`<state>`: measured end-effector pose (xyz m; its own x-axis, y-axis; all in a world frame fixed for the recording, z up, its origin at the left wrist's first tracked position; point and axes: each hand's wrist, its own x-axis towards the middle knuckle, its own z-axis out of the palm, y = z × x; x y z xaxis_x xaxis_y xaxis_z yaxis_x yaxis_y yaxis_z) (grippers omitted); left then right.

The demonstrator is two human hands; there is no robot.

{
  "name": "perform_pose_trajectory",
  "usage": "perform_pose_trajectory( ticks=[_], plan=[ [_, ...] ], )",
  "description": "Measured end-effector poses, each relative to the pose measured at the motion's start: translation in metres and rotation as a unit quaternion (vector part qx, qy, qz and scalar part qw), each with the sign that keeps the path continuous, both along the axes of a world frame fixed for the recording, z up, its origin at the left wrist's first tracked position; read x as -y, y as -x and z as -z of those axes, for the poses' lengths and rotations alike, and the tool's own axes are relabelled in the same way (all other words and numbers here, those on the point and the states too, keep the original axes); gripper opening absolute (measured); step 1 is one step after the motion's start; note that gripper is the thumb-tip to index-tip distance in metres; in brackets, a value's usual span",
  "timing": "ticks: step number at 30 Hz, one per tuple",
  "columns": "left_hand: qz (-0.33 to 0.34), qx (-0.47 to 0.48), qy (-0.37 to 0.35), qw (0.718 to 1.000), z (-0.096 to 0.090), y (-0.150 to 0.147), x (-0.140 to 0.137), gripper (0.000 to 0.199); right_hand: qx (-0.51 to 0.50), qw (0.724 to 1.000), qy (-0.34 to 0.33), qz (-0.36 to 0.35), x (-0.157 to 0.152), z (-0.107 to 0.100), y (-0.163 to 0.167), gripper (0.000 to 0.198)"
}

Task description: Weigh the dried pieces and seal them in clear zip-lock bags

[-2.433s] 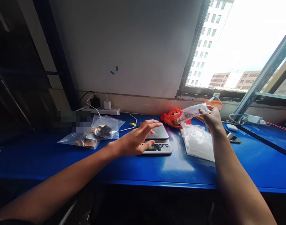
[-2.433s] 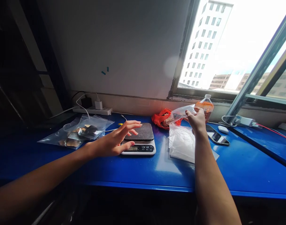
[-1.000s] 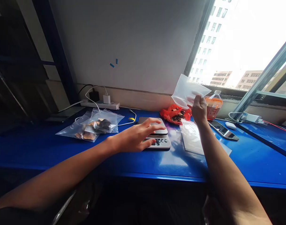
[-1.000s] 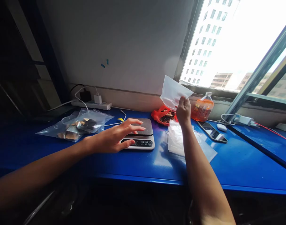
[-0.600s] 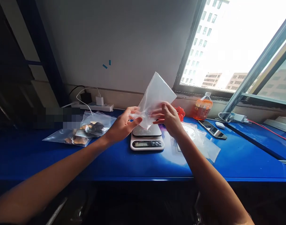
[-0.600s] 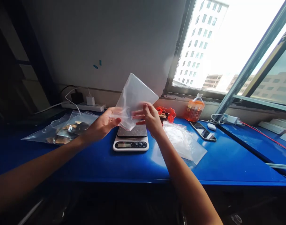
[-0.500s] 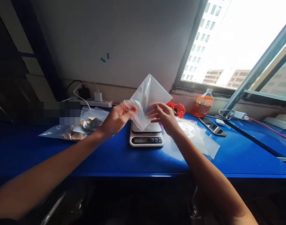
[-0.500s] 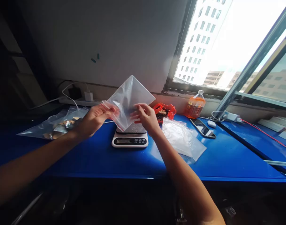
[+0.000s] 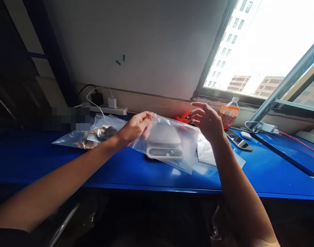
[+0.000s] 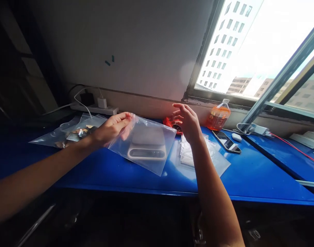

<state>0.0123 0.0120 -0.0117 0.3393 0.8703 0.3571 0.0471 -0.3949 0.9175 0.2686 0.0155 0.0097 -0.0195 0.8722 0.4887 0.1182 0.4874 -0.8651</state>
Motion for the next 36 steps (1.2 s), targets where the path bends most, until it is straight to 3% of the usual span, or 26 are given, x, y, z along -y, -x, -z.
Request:
perform_pose_trajectory(
  ticks=[3, 6, 9, 12, 18, 23, 32, 36],
  plan=[
    [0.067, -0.097, -0.020, 0.993, 0.002, -0.001, 0.005, 0.029, 0.076, 0.997, -0.023, 0.008, -0.002, 0.009, 0.010, 0.039],
    [0.124, -0.168, -0.024, 0.978, 0.004, -0.003, 0.012, 0.035, 0.139, 0.987, -0.003, -0.082, 0.003, 0.020, 0.035, 0.046],
    [0.120, -0.184, -0.017, 0.975, 0.006, -0.006, 0.016, 0.032, 0.182, 0.967, 0.027, -0.179, 0.010, 0.026, 0.056, 0.038],
    [0.080, -0.190, -0.029, 0.978, 0.007, -0.005, 0.013, 0.029, 0.171, 0.960, 0.056, -0.215, 0.014, 0.028, 0.064, 0.033],
    [0.032, -0.155, -0.055, 0.986, 0.006, 0.003, -0.002, 0.030, 0.192, 0.962, 0.074, -0.177, 0.016, 0.025, 0.063, 0.032],
    [0.033, -0.186, -0.053, 0.981, -0.002, 0.009, -0.002, 0.033, 0.181, 0.977, 0.053, -0.105, 0.015, 0.025, 0.064, 0.029],
    [0.038, -0.199, -0.049, 0.978, -0.005, 0.010, -0.003, 0.029, 0.144, 0.977, 0.091, -0.127, 0.006, 0.023, 0.057, 0.016],
    [0.044, -0.197, -0.040, 0.979, -0.005, 0.011, -0.003, 0.031, 0.166, 0.978, 0.056, -0.114, 0.011, 0.020, 0.055, 0.020]
  ],
)
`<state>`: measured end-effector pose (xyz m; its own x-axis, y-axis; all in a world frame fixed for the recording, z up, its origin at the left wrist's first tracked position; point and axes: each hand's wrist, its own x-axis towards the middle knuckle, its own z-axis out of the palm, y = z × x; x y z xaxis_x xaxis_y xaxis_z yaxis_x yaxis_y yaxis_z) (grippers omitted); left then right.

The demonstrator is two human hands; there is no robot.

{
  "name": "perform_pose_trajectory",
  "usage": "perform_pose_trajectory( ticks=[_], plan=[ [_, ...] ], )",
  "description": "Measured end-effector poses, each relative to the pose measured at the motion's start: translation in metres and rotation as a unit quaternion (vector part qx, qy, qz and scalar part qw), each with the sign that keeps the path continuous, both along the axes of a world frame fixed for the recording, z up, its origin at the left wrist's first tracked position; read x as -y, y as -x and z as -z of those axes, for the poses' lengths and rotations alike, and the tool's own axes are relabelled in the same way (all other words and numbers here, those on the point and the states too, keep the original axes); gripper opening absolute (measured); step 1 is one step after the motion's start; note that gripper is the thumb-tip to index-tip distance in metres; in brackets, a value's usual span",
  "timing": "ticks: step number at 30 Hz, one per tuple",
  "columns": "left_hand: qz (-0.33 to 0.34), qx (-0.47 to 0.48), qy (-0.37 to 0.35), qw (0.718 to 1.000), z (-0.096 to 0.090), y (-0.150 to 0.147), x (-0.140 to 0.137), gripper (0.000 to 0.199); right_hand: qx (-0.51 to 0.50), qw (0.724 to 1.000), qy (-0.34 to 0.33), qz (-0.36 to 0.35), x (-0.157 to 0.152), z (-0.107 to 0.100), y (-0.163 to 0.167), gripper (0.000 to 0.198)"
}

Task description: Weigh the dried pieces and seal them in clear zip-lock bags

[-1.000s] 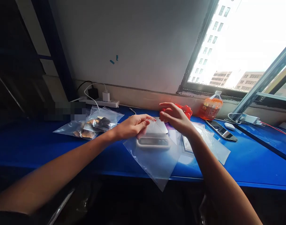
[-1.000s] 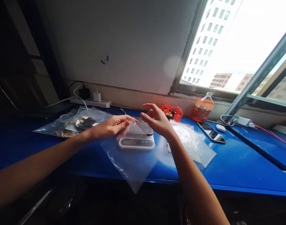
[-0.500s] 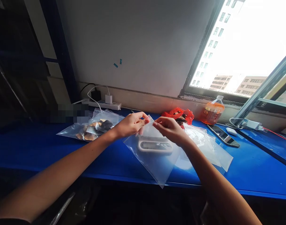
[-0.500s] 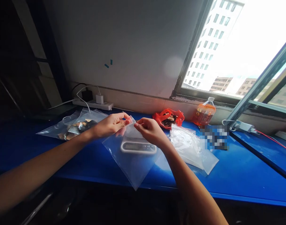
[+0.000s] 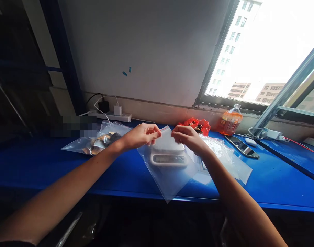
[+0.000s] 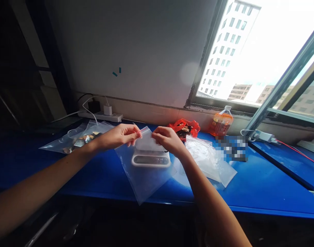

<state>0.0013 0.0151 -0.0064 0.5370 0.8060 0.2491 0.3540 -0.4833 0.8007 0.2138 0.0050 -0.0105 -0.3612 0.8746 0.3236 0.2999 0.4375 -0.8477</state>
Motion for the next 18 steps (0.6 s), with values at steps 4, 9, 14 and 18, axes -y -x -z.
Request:
perform_pose_trajectory(
  ticks=[4, 9, 14, 18],
  plan=[
    [0.026, -0.011, 0.023, 0.999, 0.000, -0.003, 0.005, 0.034, 0.040, 0.997, -0.063, -0.018, 0.004, 0.001, 0.002, 0.026],
    [-0.006, -0.049, 0.028, 0.998, -0.001, 0.001, 0.000, 0.037, 0.008, 0.993, -0.113, 0.037, -0.005, 0.003, -0.003, 0.025],
    [-0.051, -0.085, 0.045, 0.994, 0.001, 0.014, -0.013, 0.043, -0.141, 0.979, -0.071, 0.130, -0.016, 0.002, -0.018, 0.027],
    [-0.041, -0.050, 0.054, 0.996, 0.003, 0.010, -0.011, 0.036, -0.223, 0.962, -0.053, 0.150, -0.017, 0.001, -0.019, 0.028]
  ],
)
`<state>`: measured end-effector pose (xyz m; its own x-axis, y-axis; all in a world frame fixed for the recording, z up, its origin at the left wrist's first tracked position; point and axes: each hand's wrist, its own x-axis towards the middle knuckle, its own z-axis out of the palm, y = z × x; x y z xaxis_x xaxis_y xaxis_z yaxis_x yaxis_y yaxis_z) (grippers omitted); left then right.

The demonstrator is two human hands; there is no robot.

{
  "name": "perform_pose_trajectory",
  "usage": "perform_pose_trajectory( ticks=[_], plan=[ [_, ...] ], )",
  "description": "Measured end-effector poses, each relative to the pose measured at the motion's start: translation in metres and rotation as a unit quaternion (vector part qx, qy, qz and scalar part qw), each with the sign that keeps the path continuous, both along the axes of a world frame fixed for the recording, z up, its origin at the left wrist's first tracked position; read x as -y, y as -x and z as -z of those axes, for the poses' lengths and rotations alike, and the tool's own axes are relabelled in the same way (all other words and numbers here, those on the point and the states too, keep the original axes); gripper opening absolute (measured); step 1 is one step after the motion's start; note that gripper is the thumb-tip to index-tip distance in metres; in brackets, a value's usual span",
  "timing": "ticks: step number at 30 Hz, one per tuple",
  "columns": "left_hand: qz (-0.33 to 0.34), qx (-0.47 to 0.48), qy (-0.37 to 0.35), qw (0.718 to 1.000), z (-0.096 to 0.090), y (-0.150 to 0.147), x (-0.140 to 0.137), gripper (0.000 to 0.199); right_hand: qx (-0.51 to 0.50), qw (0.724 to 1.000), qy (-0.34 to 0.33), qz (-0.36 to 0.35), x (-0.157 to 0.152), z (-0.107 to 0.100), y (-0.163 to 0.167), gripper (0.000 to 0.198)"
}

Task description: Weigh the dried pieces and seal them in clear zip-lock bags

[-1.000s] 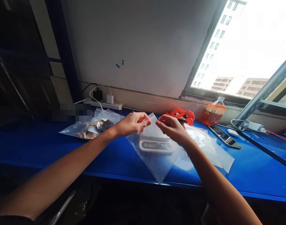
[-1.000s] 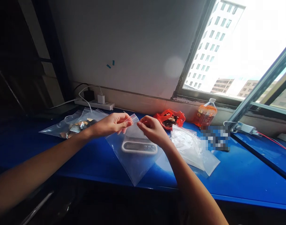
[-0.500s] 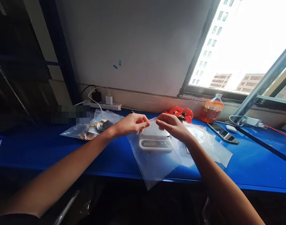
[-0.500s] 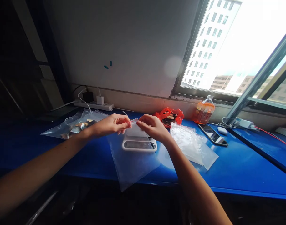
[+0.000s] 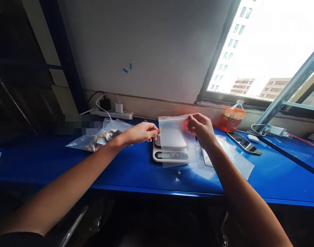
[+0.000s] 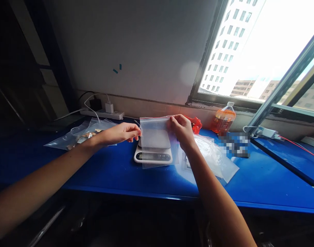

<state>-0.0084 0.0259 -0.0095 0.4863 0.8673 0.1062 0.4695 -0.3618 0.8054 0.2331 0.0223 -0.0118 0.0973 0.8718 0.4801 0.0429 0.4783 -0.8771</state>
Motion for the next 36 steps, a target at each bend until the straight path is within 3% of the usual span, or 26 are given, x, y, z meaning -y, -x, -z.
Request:
perform_pose_trajectory(
  ticks=[7, 11, 14, 18, 25, 36],
  plan=[
    [0.004, 0.065, 0.004, 0.998, -0.001, -0.012, 0.007, 0.018, -0.007, 1.000, 0.004, -0.005, 0.001, -0.001, 0.003, 0.026],
    [0.033, 0.057, 0.022, 0.998, -0.004, -0.009, 0.009, 0.013, 0.017, 1.000, 0.000, -0.013, 0.001, 0.000, 0.004, 0.029],
    [0.048, 0.038, 0.026, 0.998, -0.006, -0.007, 0.010, 0.023, 0.032, 0.999, 0.019, -0.029, 0.003, 0.000, 0.005, 0.032],
    [0.015, 0.053, 0.006, 0.998, -0.008, -0.006, 0.010, 0.043, 0.049, 0.997, 0.033, -0.044, 0.003, 0.001, 0.006, 0.035],
    [0.058, 0.043, -0.023, 0.997, -0.007, -0.004, 0.010, 0.036, 0.051, 0.997, 0.028, -0.046, 0.000, 0.001, 0.002, 0.034],
    [0.096, 0.001, -0.053, 0.994, -0.004, -0.010, 0.013, 0.046, 0.002, 0.999, 0.000, -0.054, 0.001, 0.002, 0.007, 0.030]
  ],
)
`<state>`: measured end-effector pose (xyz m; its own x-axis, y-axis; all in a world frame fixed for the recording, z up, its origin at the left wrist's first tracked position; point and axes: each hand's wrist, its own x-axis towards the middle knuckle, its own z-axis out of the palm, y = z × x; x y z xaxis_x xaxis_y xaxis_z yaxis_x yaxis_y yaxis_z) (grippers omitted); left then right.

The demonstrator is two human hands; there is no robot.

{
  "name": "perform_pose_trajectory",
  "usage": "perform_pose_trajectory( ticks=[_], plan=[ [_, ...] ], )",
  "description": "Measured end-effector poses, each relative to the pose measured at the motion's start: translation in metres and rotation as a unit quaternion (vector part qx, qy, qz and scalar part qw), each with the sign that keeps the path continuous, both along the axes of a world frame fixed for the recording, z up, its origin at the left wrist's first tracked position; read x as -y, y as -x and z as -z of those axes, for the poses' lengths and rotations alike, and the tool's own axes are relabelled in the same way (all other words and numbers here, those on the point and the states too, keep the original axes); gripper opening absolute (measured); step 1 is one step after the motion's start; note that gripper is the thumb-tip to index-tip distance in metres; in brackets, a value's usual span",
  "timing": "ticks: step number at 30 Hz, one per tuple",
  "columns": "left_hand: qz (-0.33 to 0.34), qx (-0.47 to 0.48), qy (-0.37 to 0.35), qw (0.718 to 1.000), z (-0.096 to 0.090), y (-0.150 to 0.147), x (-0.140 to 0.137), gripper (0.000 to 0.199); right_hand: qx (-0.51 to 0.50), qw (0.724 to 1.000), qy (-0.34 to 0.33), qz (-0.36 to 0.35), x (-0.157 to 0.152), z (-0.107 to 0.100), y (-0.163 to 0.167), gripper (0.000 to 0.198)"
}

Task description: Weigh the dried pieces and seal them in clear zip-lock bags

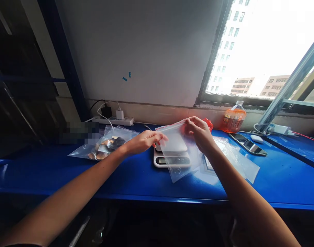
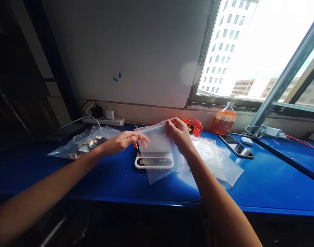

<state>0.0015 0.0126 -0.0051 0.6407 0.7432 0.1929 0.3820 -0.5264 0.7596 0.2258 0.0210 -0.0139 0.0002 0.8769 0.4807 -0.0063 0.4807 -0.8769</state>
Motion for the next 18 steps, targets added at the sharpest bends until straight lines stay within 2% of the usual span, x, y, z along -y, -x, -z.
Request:
perform_pose_trajectory(
  ticks=[5, 10, 16, 18],
  plan=[
    [-0.002, 0.030, -0.019, 0.999, 0.0026, -0.0022, 0.0011, 0.047, -0.001, 1.000, -0.009, 0.000, 0.0034, -0.0013, 0.0040, 0.030],
    [-0.027, 0.070, -0.017, 0.997, 0.0045, -0.0027, 0.0009, 0.049, 0.015, 1.000, 0.013, 0.008, 0.0078, -0.0037, 0.0068, 0.030],
    [-0.120, 0.107, -0.063, 0.985, -0.0001, 0.0016, 0.0021, 0.049, 0.067, 0.997, 0.014, -0.029, 0.0075, -0.0037, 0.0066, 0.018],
    [-0.146, 0.125, -0.081, 0.978, -0.0024, 0.0047, 0.0018, 0.048, 0.078, 0.997, -0.010, -0.005, 0.0058, -0.0024, 0.0055, 0.010]
  ],
)
